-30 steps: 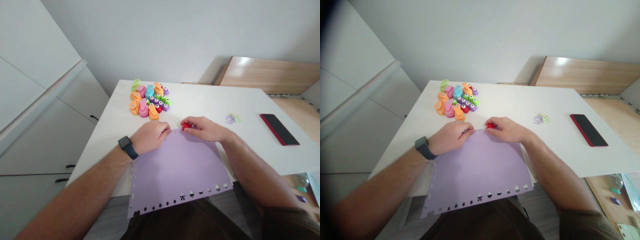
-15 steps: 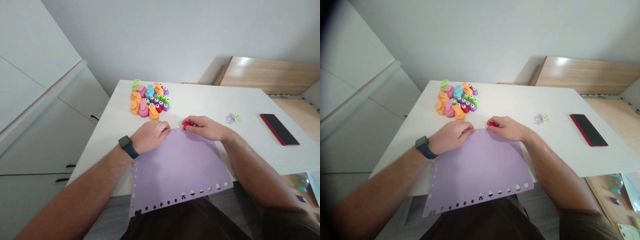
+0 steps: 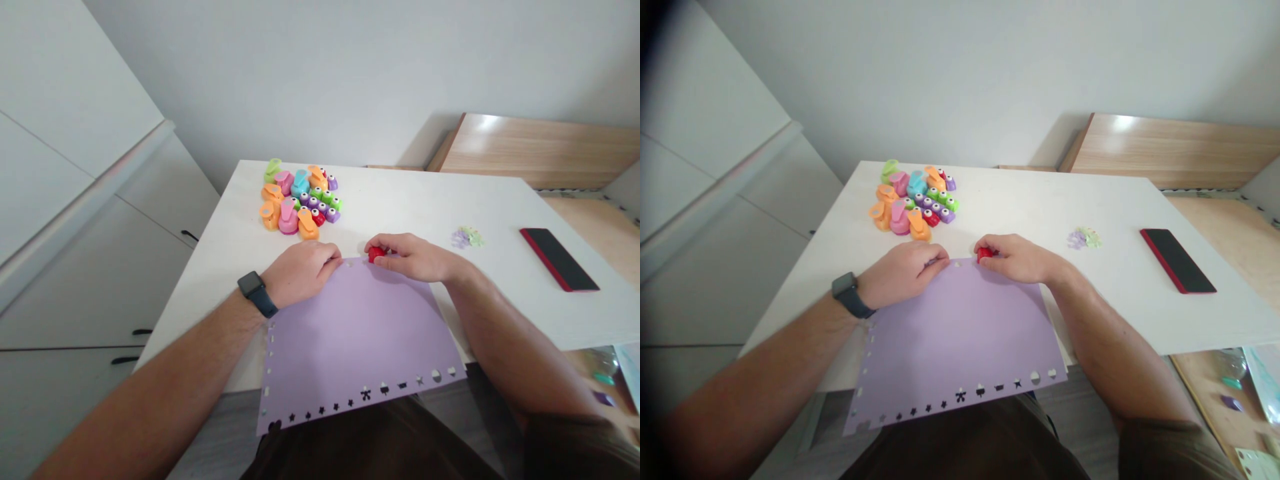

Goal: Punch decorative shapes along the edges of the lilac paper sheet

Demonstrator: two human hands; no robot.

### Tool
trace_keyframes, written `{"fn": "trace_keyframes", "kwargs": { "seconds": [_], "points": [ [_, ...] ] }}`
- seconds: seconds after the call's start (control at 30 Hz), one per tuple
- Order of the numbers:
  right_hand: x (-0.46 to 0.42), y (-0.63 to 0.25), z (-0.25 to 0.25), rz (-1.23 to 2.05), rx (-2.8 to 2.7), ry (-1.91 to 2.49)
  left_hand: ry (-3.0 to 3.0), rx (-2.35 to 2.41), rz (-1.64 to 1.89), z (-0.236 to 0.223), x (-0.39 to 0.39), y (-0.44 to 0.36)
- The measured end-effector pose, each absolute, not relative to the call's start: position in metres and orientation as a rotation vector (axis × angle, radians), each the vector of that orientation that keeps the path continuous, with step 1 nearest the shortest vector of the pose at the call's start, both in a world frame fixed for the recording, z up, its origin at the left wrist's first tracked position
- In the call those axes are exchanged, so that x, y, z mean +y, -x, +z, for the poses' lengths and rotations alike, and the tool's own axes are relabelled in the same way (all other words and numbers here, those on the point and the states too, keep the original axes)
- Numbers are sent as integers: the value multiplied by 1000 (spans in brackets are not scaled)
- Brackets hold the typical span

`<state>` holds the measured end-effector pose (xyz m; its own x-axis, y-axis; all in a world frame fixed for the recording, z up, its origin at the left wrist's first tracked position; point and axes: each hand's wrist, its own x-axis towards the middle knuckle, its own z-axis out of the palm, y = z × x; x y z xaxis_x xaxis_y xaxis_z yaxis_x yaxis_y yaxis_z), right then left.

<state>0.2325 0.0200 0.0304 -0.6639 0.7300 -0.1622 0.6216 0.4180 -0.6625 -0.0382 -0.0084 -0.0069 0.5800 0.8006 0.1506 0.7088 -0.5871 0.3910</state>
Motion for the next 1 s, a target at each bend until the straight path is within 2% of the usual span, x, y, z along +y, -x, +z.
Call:
{"fn": "trace_keyframes", "kwargs": {
  "seconds": [1.0],
  "points": [
    [17,-229,34,1003,-2577,1160,-2541,1221,478,-4,-9,37]
  ]
}}
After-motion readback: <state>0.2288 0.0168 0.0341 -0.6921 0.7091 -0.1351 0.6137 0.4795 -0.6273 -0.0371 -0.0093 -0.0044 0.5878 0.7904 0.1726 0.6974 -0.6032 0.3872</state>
